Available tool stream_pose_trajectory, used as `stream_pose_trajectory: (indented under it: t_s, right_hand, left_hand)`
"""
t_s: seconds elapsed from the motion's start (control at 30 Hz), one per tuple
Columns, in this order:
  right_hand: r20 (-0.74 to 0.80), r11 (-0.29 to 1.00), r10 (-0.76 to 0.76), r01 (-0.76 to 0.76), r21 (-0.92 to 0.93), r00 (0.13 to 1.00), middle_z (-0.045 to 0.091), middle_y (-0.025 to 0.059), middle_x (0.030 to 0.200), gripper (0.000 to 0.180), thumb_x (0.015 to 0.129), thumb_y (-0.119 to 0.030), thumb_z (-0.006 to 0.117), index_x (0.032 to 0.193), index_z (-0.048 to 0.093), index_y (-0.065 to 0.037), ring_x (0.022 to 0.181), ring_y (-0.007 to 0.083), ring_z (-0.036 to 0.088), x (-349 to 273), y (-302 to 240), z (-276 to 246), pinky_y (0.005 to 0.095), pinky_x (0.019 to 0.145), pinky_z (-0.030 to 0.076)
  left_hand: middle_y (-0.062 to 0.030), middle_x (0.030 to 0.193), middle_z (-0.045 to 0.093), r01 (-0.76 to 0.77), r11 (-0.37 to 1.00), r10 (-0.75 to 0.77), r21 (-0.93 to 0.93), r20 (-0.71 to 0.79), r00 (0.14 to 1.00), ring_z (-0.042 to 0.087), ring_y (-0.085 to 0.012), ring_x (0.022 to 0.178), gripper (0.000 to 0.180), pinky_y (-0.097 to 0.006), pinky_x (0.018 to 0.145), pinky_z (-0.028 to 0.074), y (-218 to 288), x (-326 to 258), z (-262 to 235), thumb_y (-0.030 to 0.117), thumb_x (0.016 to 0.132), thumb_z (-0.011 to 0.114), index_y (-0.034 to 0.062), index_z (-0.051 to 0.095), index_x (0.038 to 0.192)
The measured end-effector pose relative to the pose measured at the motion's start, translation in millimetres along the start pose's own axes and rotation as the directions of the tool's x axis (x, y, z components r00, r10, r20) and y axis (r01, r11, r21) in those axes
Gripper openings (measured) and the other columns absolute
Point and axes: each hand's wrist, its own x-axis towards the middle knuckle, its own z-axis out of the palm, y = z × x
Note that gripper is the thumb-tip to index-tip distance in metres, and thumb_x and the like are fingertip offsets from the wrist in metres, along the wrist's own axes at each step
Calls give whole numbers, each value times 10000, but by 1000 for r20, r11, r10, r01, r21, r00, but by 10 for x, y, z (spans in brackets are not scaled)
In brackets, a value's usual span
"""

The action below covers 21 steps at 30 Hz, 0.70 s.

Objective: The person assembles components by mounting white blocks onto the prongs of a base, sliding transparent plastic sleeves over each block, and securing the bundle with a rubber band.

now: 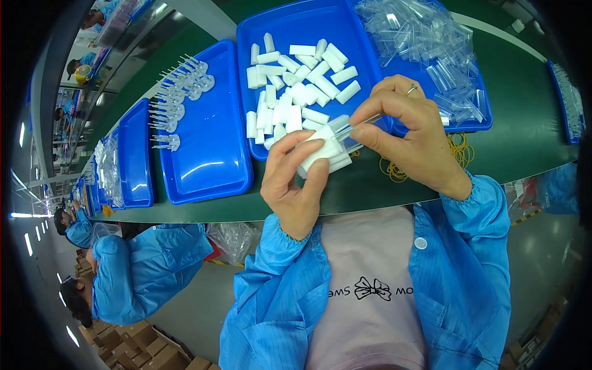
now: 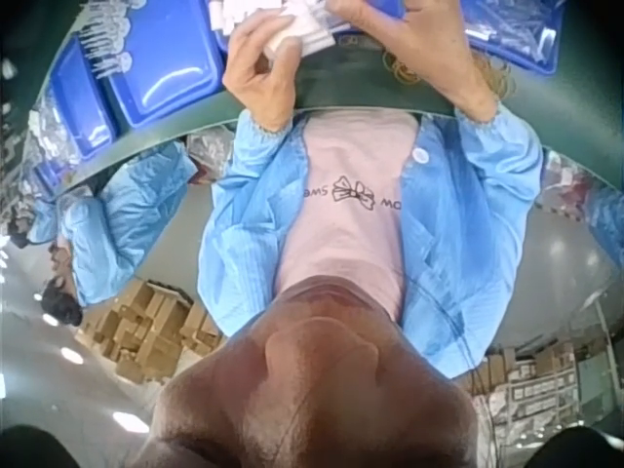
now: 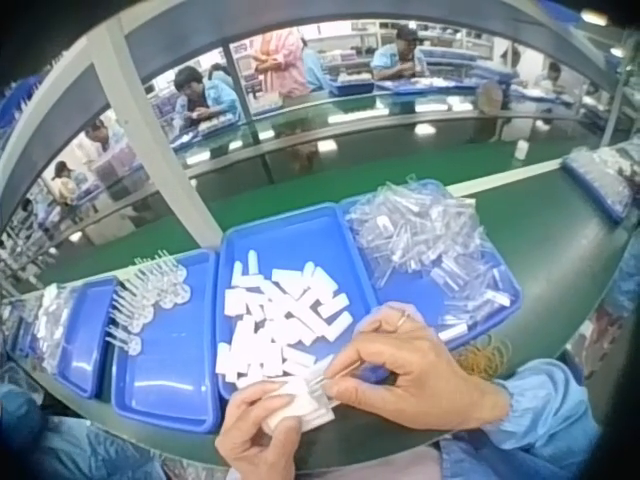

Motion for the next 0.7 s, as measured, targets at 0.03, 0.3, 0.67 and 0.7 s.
stream_pose_trajectory:
  t_s: [0.03, 0.3, 0.67, 0.7]
  right_hand:
    - [-1, 1000, 2, -2, -1, 1000, 644, 7, 761, 106, 723, -150, 724, 773, 669, -74, 827, 162, 548, -2, -10, 10, 320, 809, 371]
    - [4, 982, 117, -117, 146, 993, 638, -16, 715, 132, 768, -238, 699, 756, 660, -112, 727, 143, 547, -50, 16, 107, 335, 809, 356]
    - [-20, 996, 37, -35, 83, 999, 607, 28, 802, 205, 723, -169, 728, 859, 619, -60, 717, 158, 528, -62, -152, 83, 295, 775, 362]
    - [-8, 994, 42, -41, 97, 999, 600, 30, 810, 226, 721, -170, 730, 871, 604, -57, 706, 160, 519, -59, -151, 78, 299, 777, 359]
  left_hand:
    - [-99, 1106, 565, 17, 999, -17, -35, -3, 1000, 550, -183, 1002, 246, -285, 844, 444, -7, 1, 0, -46, 745, 645, 11, 666, 983]
    - [-97, 1138, 542, 95, 975, -96, -203, 8, 995, 528, -169, 1022, 221, -273, 846, 440, -71, -66, -22, -16, 796, 612, 3, 645, 1014]
    - [-100, 1150, 530, 119, 967, -112, -223, 42, 993, 522, -163, 1024, 223, -262, 841, 439, -36, -96, -37, 12, 811, 614, -5, 633, 1032]
    - [-104, 1150, 529, 90, 978, -83, -186, 45, 996, 521, -166, 1029, 234, -263, 842, 440, -42, -96, -34, 13, 814, 615, -10, 629, 1046]
